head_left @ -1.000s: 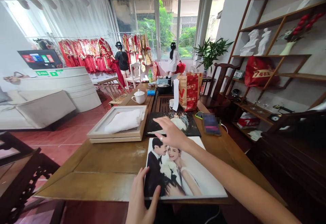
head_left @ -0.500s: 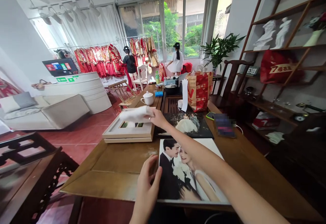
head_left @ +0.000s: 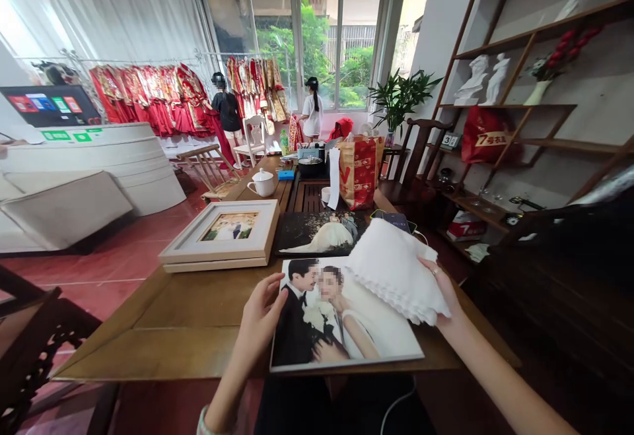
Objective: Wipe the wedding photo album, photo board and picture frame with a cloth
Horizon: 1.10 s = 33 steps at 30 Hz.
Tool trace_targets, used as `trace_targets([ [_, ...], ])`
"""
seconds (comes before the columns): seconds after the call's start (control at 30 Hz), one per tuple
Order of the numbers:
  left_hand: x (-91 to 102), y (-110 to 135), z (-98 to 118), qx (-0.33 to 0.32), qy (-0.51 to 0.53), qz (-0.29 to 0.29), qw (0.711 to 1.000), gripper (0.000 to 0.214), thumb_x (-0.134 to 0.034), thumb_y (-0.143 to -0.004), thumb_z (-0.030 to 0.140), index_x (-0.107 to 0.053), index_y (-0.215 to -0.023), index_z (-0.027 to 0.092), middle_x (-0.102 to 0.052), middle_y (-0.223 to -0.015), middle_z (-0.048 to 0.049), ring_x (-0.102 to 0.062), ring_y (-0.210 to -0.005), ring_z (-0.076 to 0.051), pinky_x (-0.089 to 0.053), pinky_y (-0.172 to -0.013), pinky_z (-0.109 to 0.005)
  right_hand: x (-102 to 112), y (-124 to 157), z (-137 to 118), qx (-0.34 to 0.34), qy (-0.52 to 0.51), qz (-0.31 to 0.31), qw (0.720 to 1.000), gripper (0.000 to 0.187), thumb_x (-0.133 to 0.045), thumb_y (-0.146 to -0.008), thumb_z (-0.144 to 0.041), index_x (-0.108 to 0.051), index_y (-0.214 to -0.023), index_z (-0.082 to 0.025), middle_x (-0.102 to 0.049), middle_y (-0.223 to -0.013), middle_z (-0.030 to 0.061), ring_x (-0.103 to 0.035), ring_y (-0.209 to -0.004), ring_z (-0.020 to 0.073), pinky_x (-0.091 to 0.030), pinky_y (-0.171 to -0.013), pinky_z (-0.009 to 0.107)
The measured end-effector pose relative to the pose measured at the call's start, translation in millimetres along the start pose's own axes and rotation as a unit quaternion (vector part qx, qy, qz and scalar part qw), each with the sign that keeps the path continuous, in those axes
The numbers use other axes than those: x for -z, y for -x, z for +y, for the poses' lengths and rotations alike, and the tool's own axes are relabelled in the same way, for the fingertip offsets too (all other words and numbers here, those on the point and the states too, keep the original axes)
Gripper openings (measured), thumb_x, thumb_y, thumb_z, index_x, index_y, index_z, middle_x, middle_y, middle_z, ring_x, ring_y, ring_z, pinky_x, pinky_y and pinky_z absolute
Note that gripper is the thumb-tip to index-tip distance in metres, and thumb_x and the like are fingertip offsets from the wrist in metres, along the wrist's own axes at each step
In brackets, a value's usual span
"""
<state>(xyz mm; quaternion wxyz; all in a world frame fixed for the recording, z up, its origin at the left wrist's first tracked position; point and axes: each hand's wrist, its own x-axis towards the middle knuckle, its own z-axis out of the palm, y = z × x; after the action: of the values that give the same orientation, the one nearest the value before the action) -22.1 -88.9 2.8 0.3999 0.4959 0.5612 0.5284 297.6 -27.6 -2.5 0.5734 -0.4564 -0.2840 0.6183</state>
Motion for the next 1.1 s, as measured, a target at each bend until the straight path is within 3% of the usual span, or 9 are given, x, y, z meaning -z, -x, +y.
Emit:
trace_targets([
  [0.2,-9.2,-11,-6,0.011,0.069,0.030,0.997,0.053,-0.072,-0.063,0.041,-0.056,-0.106,0.014,-0.062,-0.121,-0.0154,-0.056,-0.118,-0.028,-0.042,-0.101,-0.041,8,15,14,-0.049,0.017,-0.043,0.998,0.043,-0.056,-0.076,-0.053,-0.064,-0.100,-0.018,-0.073,-0.097,0.0107,-0.065,-0.099,0.0319,-0.056,-0.080,0.044],
  [0.4,-16.5,-13,-24,0.017,0.088,0.011,0.996,0.062,-0.075,-0.059,0.038,-0.055,-0.113,0.013,-0.063,-0.119,-0.0157,-0.059,-0.113,-0.028,-0.042,-0.100,-0.043,4,14,16,-0.038,-0.010,-0.035,0.999,0.031,-0.063,-0.075,-0.041,-0.065,-0.096,-0.018,-0.073,-0.094,0.0094,-0.067,-0.095,0.0301,-0.056,-0.081,0.042],
  [0.57,-19.1,-9,-28,-0.084,-0.003,0.026,0.996,0.048,-0.067,-0.070,0.037,-0.060,-0.114,0.019,-0.040,-0.142,-0.0116,-0.034,-0.135,-0.028,-0.028,-0.112,-0.042,3,14,18,-0.062,-0.060,-0.021,0.996,0.026,-0.065,-0.075,-0.033,-0.065,-0.096,-0.017,-0.074,-0.092,0.0073,-0.067,-0.096,0.0286,-0.056,-0.084,0.041],
  [0.7,-17.1,-1,-18,-0.159,-0.065,-0.040,0.984,0.036,-0.055,-0.082,0.030,-0.062,-0.117,0.023,-0.037,-0.146,-0.0081,-0.028,-0.139,-0.024,-0.020,-0.114,-0.042,1,18,15,-0.077,-0.077,-0.002,0.994,0.024,-0.067,-0.074,-0.032,-0.066,-0.092,-0.018,-0.074,-0.091,0.0075,-0.066,-0.098,0.0294,-0.055,-0.086,0.042],
  [0.8,-11.9,3,-11,-0.161,-0.079,-0.082,0.980,0.034,-0.049,-0.086,0.028,-0.061,-0.118,0.024,-0.043,-0.143,-0.0081,-0.031,-0.138,-0.023,-0.021,-0.114,-0.043,-1,23,-2,-0.017,-0.063,0.018,0.998,0.027,-0.068,-0.070,-0.035,-0.067,-0.090,-0.018,-0.073,-0.095,0.0095,-0.064,-0.101,0.0327,-0.054,-0.086,0.047],
  [0.87,-7.9,4,-9,-0.143,-0.079,-0.105,0.981,0.035,-0.047,-0.088,0.029,-0.060,-0.120,0.023,-0.048,-0.139,-0.0084,-0.035,-0.135,-0.022,-0.023,-0.114,-0.042,-2,26,-22,0.107,-0.042,0.052,0.992,0.032,-0.072,-0.064,-0.033,-0.066,-0.093,-0.020,-0.072,-0.100,0.0075,-0.062,-0.103,0.0333,-0.053,-0.087,0.049],
  [0.97,-4.6,5,-10,-0.131,-0.095,-0.125,0.979,0.038,-0.048,-0.088,0.032,-0.056,-0.125,0.024,-0.046,-0.142,-0.0069,-0.035,-0.136,-0.022,-0.023,-0.114,-0.042,-8,31,-45,0.338,0.131,0.028,0.932,0.042,-0.072,-0.061,-0.020,-0.066,-0.103,-0.024,-0.067,-0.113,0.0028,-0.056,-0.114,0.0306,-0.042,-0.101,0.048],
  [1.03,-4.5,6,-12,-0.145,-0.131,-0.138,0.971,0.041,-0.050,-0.088,0.033,-0.053,-0.128,0.026,-0.042,-0.145,-0.0060,-0.031,-0.138,-0.023,-0.021,-0.115,-0.043,-15,32,-44,0.415,0.327,-0.084,0.845,0.049,-0.063,-0.063,-0.010,-0.065,-0.110,-0.025,-0.061,-0.124,0.0016,-0.047,-0.124,0.0279,-0.027,-0.111,0.047],
  [1.1,-5.3,6,-14,-0.168,-0.174,-0.148,0.959,0.045,-0.052,-0.088,0.033,-0.049,-0.132,0.027,-0.037,-0.148,-0.0055,-0.026,-0.140,-0.023,-0.019,-0.115,-0.045,-25,32,-29,0.421,0.492,-0.187,0.739,0.057,-0.052,-0.061,-0.003,-0.063,-0.114,-0.024,-0.053,-0.134,0.0024,-0.036,-0.132,0.0261,-0.015,-0.114,0.049],
])
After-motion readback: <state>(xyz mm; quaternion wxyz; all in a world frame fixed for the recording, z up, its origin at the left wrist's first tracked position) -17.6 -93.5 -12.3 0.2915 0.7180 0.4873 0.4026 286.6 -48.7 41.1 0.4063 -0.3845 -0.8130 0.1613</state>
